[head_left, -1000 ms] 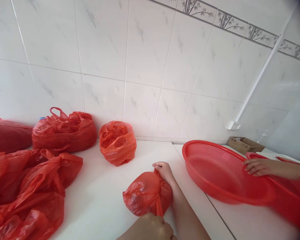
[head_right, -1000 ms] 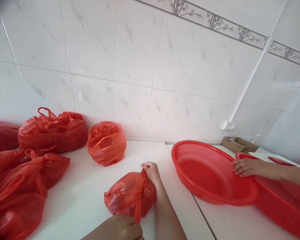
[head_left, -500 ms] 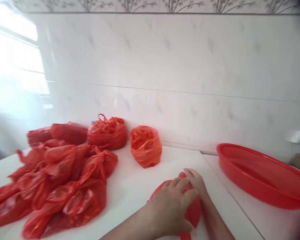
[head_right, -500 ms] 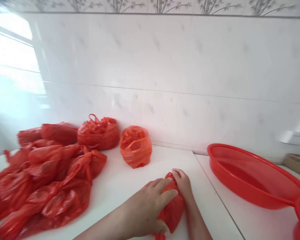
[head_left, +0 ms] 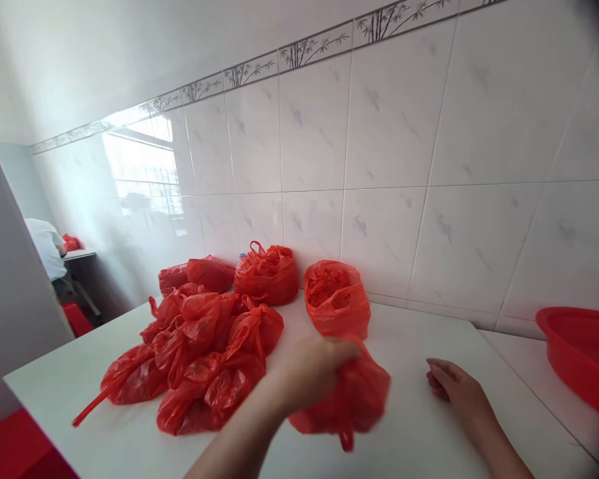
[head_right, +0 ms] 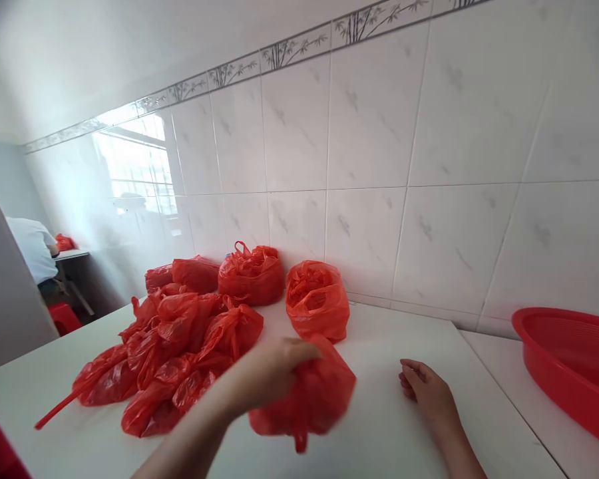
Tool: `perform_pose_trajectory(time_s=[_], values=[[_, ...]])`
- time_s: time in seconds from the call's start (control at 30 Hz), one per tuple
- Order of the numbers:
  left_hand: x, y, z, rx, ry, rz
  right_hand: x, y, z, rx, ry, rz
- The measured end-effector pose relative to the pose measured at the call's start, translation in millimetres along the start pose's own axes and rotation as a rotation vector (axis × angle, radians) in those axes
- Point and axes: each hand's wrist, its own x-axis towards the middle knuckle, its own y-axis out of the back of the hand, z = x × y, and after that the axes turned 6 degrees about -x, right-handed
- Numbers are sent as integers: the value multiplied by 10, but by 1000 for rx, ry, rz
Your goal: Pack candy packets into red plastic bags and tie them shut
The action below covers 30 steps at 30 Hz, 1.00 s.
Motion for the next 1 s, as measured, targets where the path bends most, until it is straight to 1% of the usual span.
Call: perform_pose_trajectory(time_s=[0.07, 0.13, 0.17, 0.23, 0.27, 0.3, 0.33, 0.4, 0.47, 0.57, 0.67, 0.73, 0.87, 1.0], values=[[-140, 304, -134, 36, 56, 129, -29, -15, -40, -3, 12, 2], [-255, 563, -315, 160, 182, 413, -71, -30, -85, -5, 32, 6], [-300, 666, -422, 191, 222, 500, -93, -36, -105, -1, 42, 9], [-368, 806, -656, 285, 298, 651, -133, -44, -135, 14, 55, 14], [-392, 839, -773, 345, 341, 708, -149, -47, -145, 23, 61, 17], [-410, 847, -881, 399, 389, 722, -160, -48, -151, 31, 68, 18], [-422, 833, -975, 438, 431, 710, -168, -49, -154, 35, 73, 19], [-422, 753, -1097, 459, 452, 674, -177, -51, -155, 34, 84, 18], [-378, 637, -1121, 420, 393, 654, -179, -56, -153, 27, 92, 13], [-209, 475, -1029, 280, 260, 617, -173, -74, -141, 6, 103, 11], [73, 362, -929, 89, 184, 539, -148, -105, -116, -15, 108, 14], [301, 300, -915, 12, 154, 474, -127, -128, -102, -26, 119, 11], [788, 160, -1000, -43, 135, 353, -126, -170, -113, -55, 149, 18], [1233, -2, -1082, -70, 182, 275, -163, -206, -162, -145, 172, 75]])
